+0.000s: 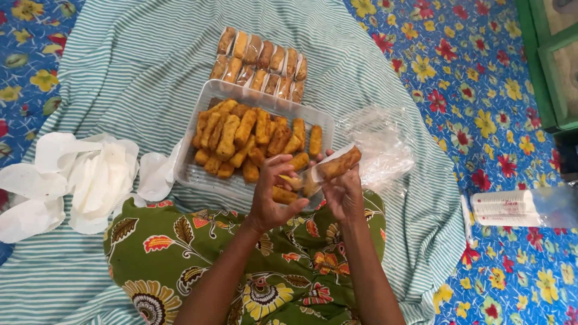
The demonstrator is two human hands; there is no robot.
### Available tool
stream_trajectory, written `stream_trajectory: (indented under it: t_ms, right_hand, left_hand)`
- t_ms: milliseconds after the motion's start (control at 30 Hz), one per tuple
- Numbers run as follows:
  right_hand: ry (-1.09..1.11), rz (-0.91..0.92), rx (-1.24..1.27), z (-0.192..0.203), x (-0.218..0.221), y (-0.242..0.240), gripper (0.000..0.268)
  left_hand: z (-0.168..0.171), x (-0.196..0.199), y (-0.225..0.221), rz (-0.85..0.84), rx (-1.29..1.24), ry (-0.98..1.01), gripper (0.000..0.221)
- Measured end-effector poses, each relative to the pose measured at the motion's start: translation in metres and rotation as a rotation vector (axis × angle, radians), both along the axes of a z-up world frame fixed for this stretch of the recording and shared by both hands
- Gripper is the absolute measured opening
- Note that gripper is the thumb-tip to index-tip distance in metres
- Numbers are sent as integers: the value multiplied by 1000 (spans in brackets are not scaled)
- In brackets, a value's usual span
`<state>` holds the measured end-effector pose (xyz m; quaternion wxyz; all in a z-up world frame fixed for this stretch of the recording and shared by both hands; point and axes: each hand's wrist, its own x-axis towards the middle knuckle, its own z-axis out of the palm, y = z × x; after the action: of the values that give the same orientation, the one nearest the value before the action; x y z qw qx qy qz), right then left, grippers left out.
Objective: The person is individually packaging fried food sticks into narrow plastic sleeves while sitting on the floor.
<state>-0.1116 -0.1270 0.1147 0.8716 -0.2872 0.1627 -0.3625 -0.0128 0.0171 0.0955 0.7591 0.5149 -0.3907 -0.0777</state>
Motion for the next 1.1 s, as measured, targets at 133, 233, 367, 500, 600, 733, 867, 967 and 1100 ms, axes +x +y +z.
stream_trajectory:
  t_ms: [133, 233, 367, 500, 600, 733, 867, 967, 1100]
  right_hand:
    - [-3, -11, -7, -11, -1, -3, 66]
    - [4, -20, 0, -13, 0, 0, 67]
    - [-4, -18, -9, -20, -2, 2, 68]
    - [4, -21, -16, -26, -4, 4, 72]
    - [0, -9, -13, -40, -7, 2, 75]
    - [-2, 1, -17, -31, -6, 6, 72]
    - [-2, -1, -5, -31, -9, 8, 71]
    - [-24, 13, -1, -35, -13, 5, 72]
    - [-16, -11, 39, -31, -14, 7, 73]
  left_hand:
    - [17, -3, 1, 36, 35, -72, 66]
    - [15, -8, -3, 60, 80, -77, 58]
    - [2, -9, -9, 102, 72, -120, 43]
    - [-2, -9, -11, 145, 52, -154, 30]
    - [1, -8, -9, 163, 16, -180, 20]
    - [4, -7, -8, 185, 1, -208, 18]
    - [5, -8, -6, 199, 5, -220, 18]
    - [8, -9, -5, 210, 14, -235, 17]
    - [3, -11, -6, 245, 14, -300, 15]
